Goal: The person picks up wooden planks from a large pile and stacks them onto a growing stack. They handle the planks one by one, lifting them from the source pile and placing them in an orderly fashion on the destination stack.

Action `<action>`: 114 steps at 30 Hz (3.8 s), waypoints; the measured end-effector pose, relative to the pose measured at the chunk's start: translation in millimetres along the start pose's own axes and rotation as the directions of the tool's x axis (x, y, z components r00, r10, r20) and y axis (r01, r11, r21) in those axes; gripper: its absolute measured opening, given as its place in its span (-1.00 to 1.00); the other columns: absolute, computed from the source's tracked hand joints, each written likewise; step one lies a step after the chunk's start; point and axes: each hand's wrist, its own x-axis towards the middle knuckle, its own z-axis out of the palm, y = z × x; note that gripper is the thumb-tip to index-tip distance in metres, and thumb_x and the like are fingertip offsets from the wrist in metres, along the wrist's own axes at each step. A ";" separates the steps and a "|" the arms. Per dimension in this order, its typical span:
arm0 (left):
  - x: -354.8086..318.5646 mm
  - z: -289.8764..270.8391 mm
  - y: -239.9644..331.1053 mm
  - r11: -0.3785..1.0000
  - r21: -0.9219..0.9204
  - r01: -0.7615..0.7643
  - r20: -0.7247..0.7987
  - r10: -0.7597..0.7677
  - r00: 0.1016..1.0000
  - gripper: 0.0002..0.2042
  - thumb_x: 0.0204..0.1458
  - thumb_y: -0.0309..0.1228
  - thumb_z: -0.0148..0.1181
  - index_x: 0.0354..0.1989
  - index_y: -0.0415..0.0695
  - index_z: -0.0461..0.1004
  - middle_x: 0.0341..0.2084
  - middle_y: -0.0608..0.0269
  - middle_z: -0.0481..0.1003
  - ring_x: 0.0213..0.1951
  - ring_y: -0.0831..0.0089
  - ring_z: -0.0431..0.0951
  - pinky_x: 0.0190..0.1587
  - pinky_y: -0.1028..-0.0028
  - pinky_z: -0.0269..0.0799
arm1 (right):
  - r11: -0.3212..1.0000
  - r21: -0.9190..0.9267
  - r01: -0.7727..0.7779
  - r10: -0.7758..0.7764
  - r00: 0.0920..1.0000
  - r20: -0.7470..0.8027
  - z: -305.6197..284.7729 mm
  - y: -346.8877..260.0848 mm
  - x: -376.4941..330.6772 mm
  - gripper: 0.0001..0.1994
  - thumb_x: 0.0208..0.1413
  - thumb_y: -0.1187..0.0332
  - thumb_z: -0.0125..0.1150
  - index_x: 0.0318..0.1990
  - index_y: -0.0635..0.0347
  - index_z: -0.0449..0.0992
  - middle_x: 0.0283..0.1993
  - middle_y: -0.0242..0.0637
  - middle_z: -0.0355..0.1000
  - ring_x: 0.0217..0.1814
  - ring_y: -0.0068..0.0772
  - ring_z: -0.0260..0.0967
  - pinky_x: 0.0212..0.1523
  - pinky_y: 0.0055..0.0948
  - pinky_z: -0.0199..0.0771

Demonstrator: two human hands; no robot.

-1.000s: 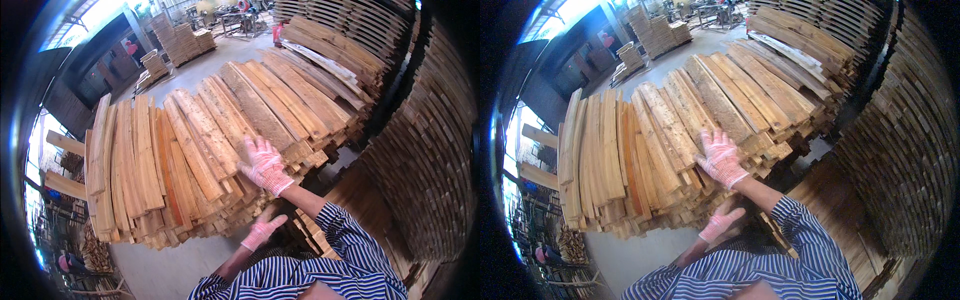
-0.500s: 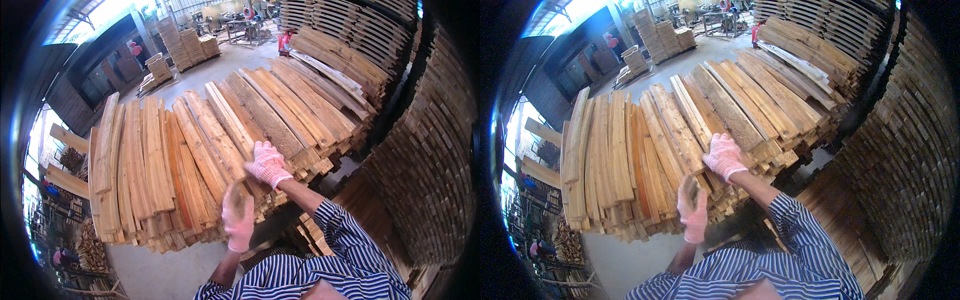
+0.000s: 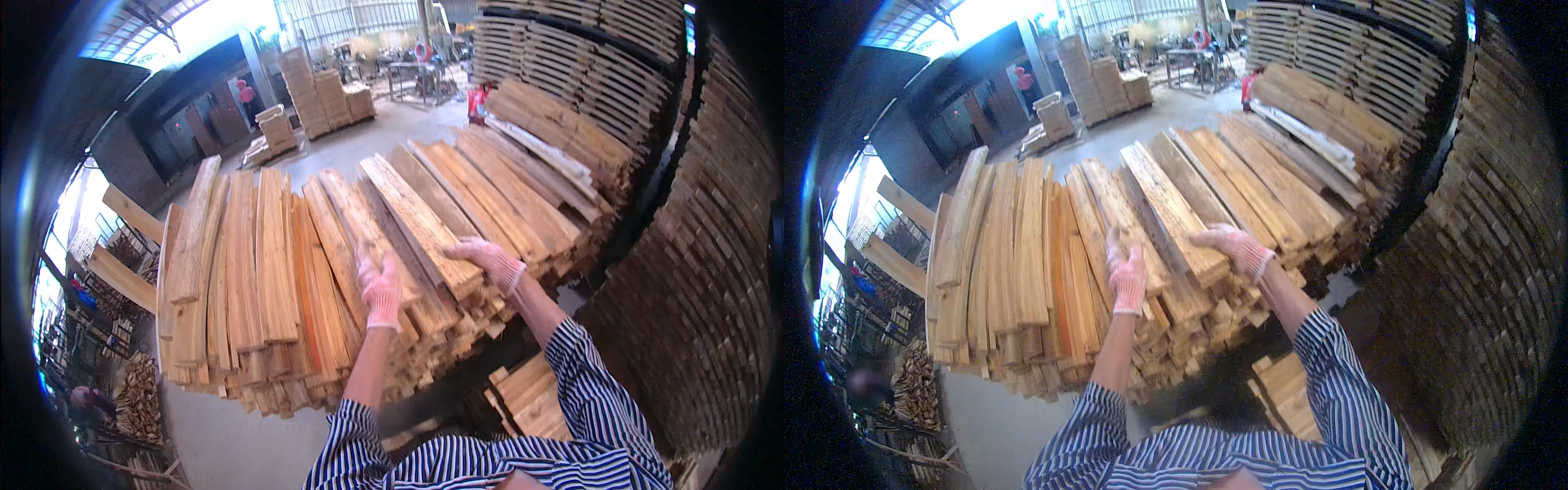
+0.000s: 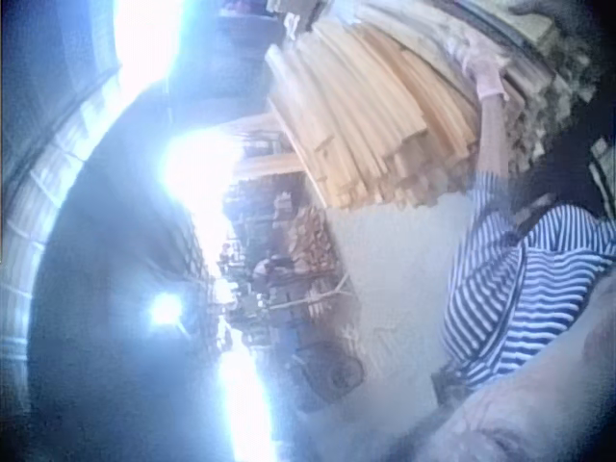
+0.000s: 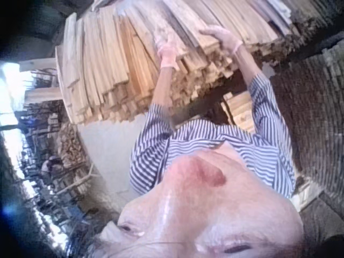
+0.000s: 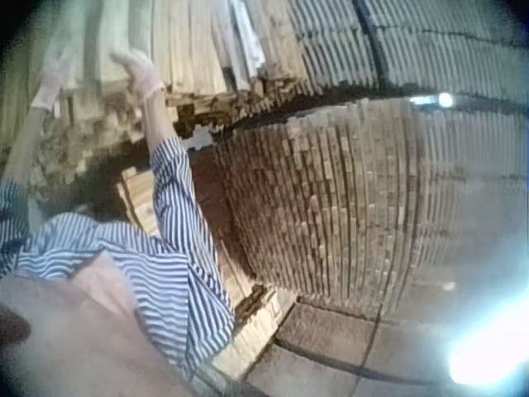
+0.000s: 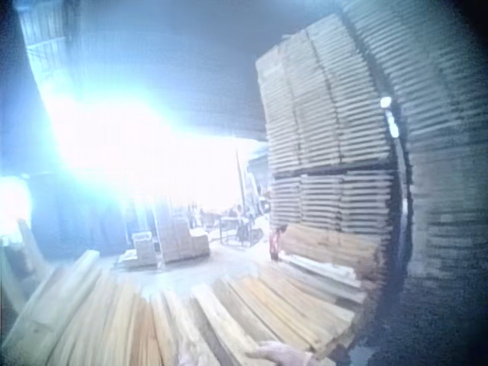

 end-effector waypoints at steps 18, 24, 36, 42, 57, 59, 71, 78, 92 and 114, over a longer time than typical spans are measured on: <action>-12.5 10.7 7.3 0.916 0.302 0.265 -0.123 -0.238 0.963 -0.15 0.17 0.05 0.22 0.44 -0.34 0.09 0.29 -0.24 0.32 0.32 0.04 0.31 0.33 0.21 0.28 | 0.975 0.110 -0.194 0.169 0.964 0.204 65.6 -14.1 3.2 -0.32 0.27 -0.09 0.21 0.39 0.19 0.36 0.37 -0.16 0.36 0.37 -0.37 0.30 0.34 -0.38 0.32; -92.3 -29.6 45.5 0.775 -0.163 0.611 0.558 -0.438 0.704 -0.20 0.19 0.08 0.25 0.49 -0.06 0.12 0.17 0.20 0.45 -0.05 0.51 0.51 -0.08 0.37 0.53 | 0.616 0.669 -0.416 0.398 0.897 0.190 11.8 32.3 -119.1 -0.49 0.39 0.06 0.11 0.29 0.27 0.40 0.13 -0.10 0.54 -0.06 -0.32 0.62 -0.22 -0.31 0.75; -215.9 62.1 88.9 0.048 -0.480 0.876 0.852 -0.212 0.478 -0.22 0.17 0.11 0.18 0.44 -0.10 0.16 0.35 0.03 0.28 0.33 0.01 0.29 0.39 -0.02 0.23 | 0.853 -0.233 -0.467 0.521 0.786 0.334 -71.3 2.1 -364.0 0.06 -0.08 0.10 0.63 0.49 0.27 0.06 0.37 -0.03 0.33 0.36 -0.20 0.30 0.42 -0.22 0.27; -253.9 135.3 122.9 -0.063 -0.077 0.995 0.846 0.525 0.099 -0.60 0.43 -0.25 -0.14 0.32 -0.19 0.29 0.28 0.14 0.37 0.24 0.34 0.44 0.28 0.26 0.45 | 0.870 -0.231 -0.436 0.190 0.728 -0.658 -31.0 -13.9 -372.1 0.16 -0.31 -0.01 0.65 0.46 0.14 0.04 0.27 0.04 0.39 0.35 -0.05 0.36 0.31 -0.20 0.39; -394.0 273.8 108.3 0.774 0.048 0.632 0.891 0.254 -0.378 -0.58 0.16 -0.29 0.28 0.13 -0.26 0.44 -0.05 0.10 0.57 -0.18 0.38 0.64 -0.11 0.45 0.60 | 0.798 0.190 -0.572 0.389 0.248 -0.887 -25.2 117.2 -473.1 0.12 -0.12 -0.06 0.48 0.48 0.30 -0.08 0.28 0.26 0.34 0.29 0.16 0.39 0.27 -0.15 0.41; -401.5 282.9 84.8 0.638 0.241 0.731 0.892 0.150 -0.426 -0.67 0.22 -0.28 0.23 0.05 -0.21 0.53 0.05 0.15 0.55 0.01 0.35 0.59 0.16 0.29 0.52 | 0.807 0.247 -0.536 0.373 0.140 -0.917 -7.2 119.1 -468.7 0.13 -0.03 -0.18 0.39 0.52 0.27 -0.12 0.37 0.27 0.25 0.39 0.18 0.29 0.35 -0.14 0.32; -568.3 297.7 18.5 0.472 0.703 0.532 0.688 -0.262 -0.677 -0.32 0.10 -0.08 0.34 0.32 -0.20 0.31 0.22 0.06 0.44 0.22 0.08 0.44 0.33 0.08 0.33 | 0.493 0.517 -0.699 0.278 -0.437 -0.855 -8.9 273.0 -646.2 -0.37 0.16 -0.05 0.19 0.39 -0.20 0.32 0.09 0.11 0.40 0.13 0.21 0.41 0.08 0.03 0.48; -591.8 308.2 28.9 0.472 0.739 0.480 0.655 -0.338 -0.676 -0.33 0.12 -0.04 0.29 0.30 -0.22 0.33 0.19 -0.01 0.46 0.18 0.05 0.47 0.33 0.10 0.33 | 0.470 0.423 -0.775 0.321 -0.296 -0.900 -33.6 316.9 -655.8 -0.49 0.16 0.03 0.15 0.23 0.01 0.43 0.03 0.22 0.35 0.08 0.25 0.38 0.05 0.07 0.44; -684.9 306.7 93.5 0.518 0.724 0.456 0.654 -0.307 -0.691 -0.31 0.13 0.08 0.21 0.28 -0.19 0.33 0.15 0.01 0.46 0.15 0.07 0.46 0.31 0.08 0.32 | 0.621 0.465 -0.631 0.304 -0.353 -0.885 -16.3 269.9 -734.9 -0.32 0.14 -0.05 0.23 0.41 -0.17 0.28 0.18 0.20 0.35 0.18 0.21 0.40 0.13 0.07 0.47; -726.6 319.8 84.5 0.431 0.730 0.530 0.668 -0.288 -0.686 -0.25 0.08 0.40 0.07 0.14 -0.05 0.40 0.03 0.08 0.50 0.04 0.09 0.50 0.15 0.05 0.41 | 0.581 0.492 -0.649 0.355 -0.342 -0.870 -36.0 273.0 -798.1 -0.34 0.13 -0.04 0.25 0.39 -0.15 0.32 0.21 0.18 0.34 0.24 0.20 0.35 0.21 0.01 0.42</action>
